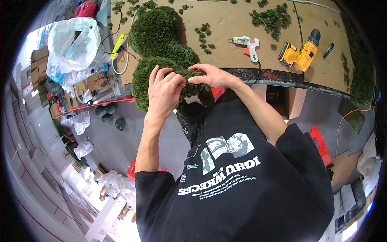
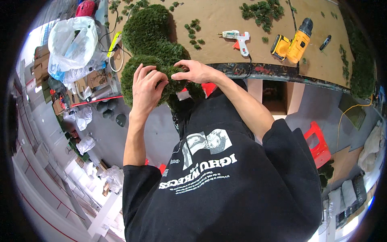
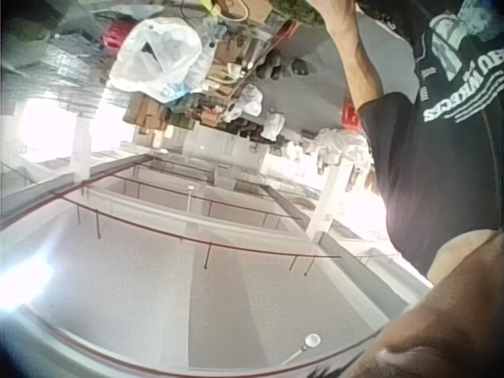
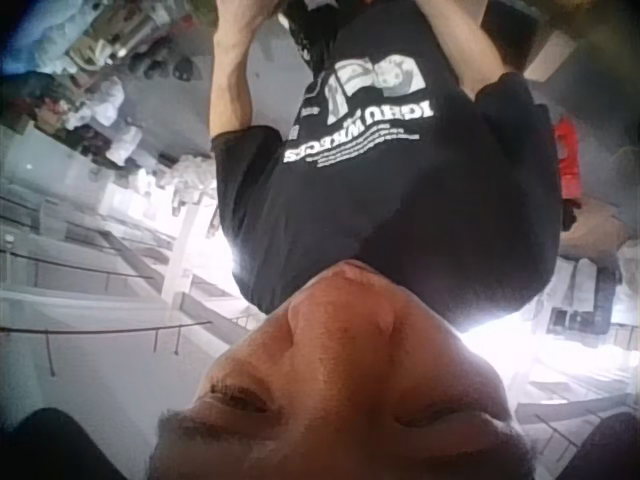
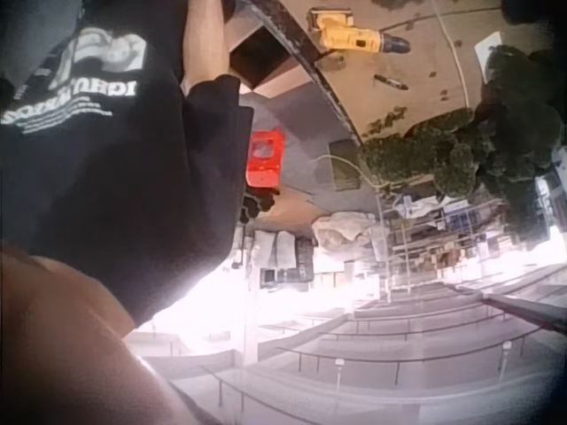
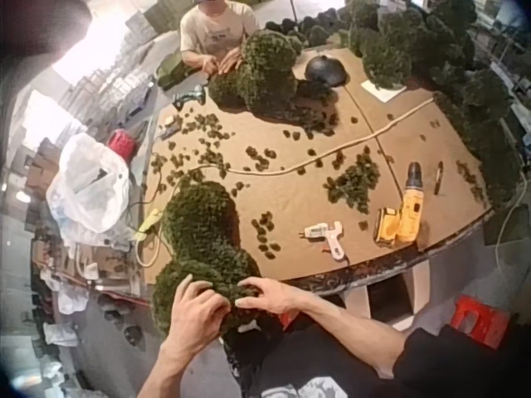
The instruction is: Constructing a bear-shaped sculpture using artificial moss, a frame, hot glue, and a drill.
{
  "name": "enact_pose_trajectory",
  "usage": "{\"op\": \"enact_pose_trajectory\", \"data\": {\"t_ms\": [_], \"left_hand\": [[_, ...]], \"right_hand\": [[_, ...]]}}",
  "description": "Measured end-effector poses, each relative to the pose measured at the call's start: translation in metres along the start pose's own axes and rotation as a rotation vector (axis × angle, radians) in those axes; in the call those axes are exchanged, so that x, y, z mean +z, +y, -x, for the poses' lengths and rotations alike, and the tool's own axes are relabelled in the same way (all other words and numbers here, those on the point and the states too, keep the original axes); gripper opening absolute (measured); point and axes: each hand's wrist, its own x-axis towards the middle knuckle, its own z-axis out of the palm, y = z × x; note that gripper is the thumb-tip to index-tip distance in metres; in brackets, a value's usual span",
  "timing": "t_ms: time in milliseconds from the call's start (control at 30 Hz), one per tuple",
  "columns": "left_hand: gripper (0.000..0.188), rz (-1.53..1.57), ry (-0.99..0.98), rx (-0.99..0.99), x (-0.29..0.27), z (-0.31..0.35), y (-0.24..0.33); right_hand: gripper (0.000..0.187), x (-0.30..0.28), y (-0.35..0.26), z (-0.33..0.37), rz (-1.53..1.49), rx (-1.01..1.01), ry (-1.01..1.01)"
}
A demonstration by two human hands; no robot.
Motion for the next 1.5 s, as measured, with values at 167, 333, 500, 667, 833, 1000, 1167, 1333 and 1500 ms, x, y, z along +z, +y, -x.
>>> {"op": "enact_pose_trajectory", "data": {"t_ms": [167, 333, 500, 667, 833, 1000, 1167, 1333, 1500], "left_hand": [[0.016, -0.054, -0.023, -0.061, -0.003, 0.004, 0.001], [0.027, -0.102, -0.057, -0.052, -0.003, 0.010, -0.004], [0.040, -0.210, -0.172, -0.081, -0.013, 0.009, 0.001], [0.050, -0.273, -0.268, -0.105, -0.016, 0.007, 0.004], [0.053, -0.285, -0.282, -0.101, -0.016, 0.007, 0.003], [0.054, -0.278, -0.272, -0.102, -0.016, 0.006, 0.003], [0.053, -0.212, -0.214, -0.074, -0.012, 0.007, 0.000], [0.046, -0.126, -0.130, 0.079, -0.010, 0.005, 0.003], [0.034, -0.084, -0.145, 0.128, -0.003, 0.011, -0.004]], "right_hand": [[0.067, -0.003, 0.001, -0.002, -0.047, 0.012, -0.033], [0.067, -0.003, 0.003, -0.003, -0.049, 0.018, -0.045], [0.072, 0.001, 0.012, -0.006, -0.130, -0.020, -0.003], [0.072, 0.000, 0.015, -0.007, -0.145, -0.027, -0.005], [0.071, 0.001, 0.014, -0.007, -0.172, -0.026, -0.004], [0.070, 0.001, 0.014, -0.007, -0.180, -0.041, 0.014], [0.068, 0.000, 0.015, -0.008, -0.172, -0.018, -0.007], [0.069, -0.001, 0.022, -0.011, -0.209, -0.056, -0.015], [0.069, 0.001, 0.020, -0.010, -0.214, -0.037, -0.009]]}}
